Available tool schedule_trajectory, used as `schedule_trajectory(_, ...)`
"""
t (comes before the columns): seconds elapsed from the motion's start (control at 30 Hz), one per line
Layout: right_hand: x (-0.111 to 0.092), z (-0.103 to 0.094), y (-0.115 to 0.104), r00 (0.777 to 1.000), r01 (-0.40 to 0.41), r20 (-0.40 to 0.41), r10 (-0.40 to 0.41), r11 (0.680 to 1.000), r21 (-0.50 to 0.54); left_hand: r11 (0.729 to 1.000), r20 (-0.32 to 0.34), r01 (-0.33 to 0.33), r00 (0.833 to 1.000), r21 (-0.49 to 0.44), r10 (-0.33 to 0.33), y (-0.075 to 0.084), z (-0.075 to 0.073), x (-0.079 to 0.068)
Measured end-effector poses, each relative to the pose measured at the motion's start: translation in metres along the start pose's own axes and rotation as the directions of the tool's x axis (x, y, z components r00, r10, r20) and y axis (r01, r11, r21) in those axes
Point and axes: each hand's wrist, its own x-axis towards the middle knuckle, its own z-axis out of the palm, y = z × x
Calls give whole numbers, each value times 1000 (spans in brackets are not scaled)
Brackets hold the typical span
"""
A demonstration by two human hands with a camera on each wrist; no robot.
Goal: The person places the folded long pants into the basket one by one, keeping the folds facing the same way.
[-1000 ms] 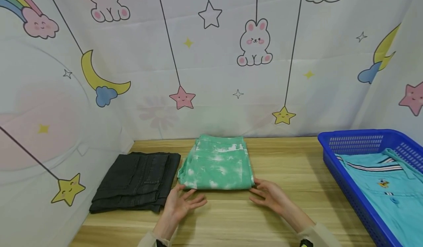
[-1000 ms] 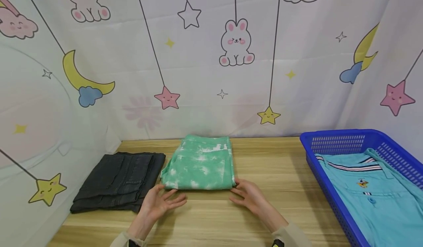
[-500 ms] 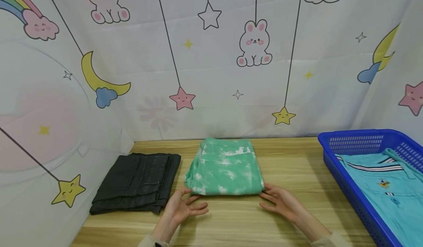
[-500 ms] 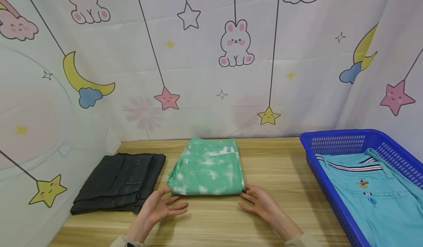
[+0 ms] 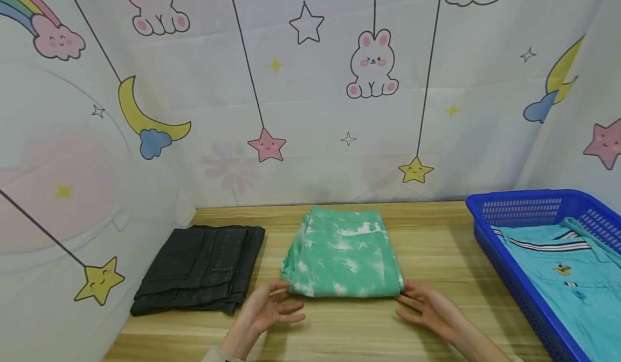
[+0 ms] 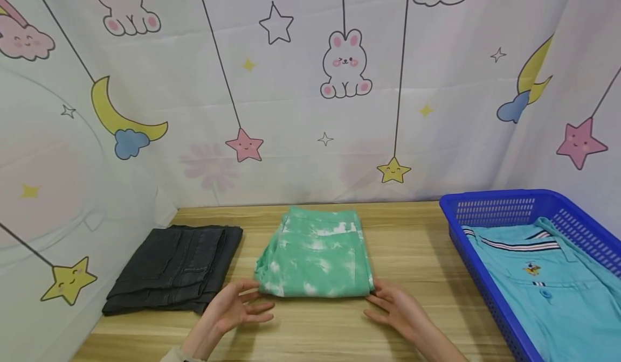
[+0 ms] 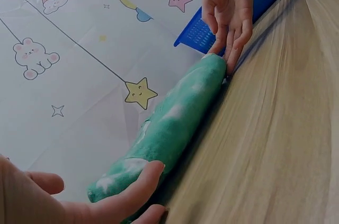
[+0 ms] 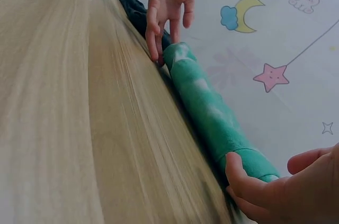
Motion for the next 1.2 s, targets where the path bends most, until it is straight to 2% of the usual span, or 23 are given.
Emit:
schedule_trajectory(0.4,-13,-13,2,1000,-20,-10,20,1000,6,991,48,32,998,133,-39,-4,3,-2)
schedule_trajectory(0.7,-22,-19,1,999,-37,29,36,999,20,984,94,29,995,175,-46,-8,3,-2)
schedule_trajectory(0.93,-30,-25,1,998,-56,10,55,998,32,973,115,57,990,224,-85,-12,6,-2)
schedule_trajectory(1.2,-35,-23,-2,996,-87,-26,89,995,42,969,152,65,983,240,-104,-17,9,-1)
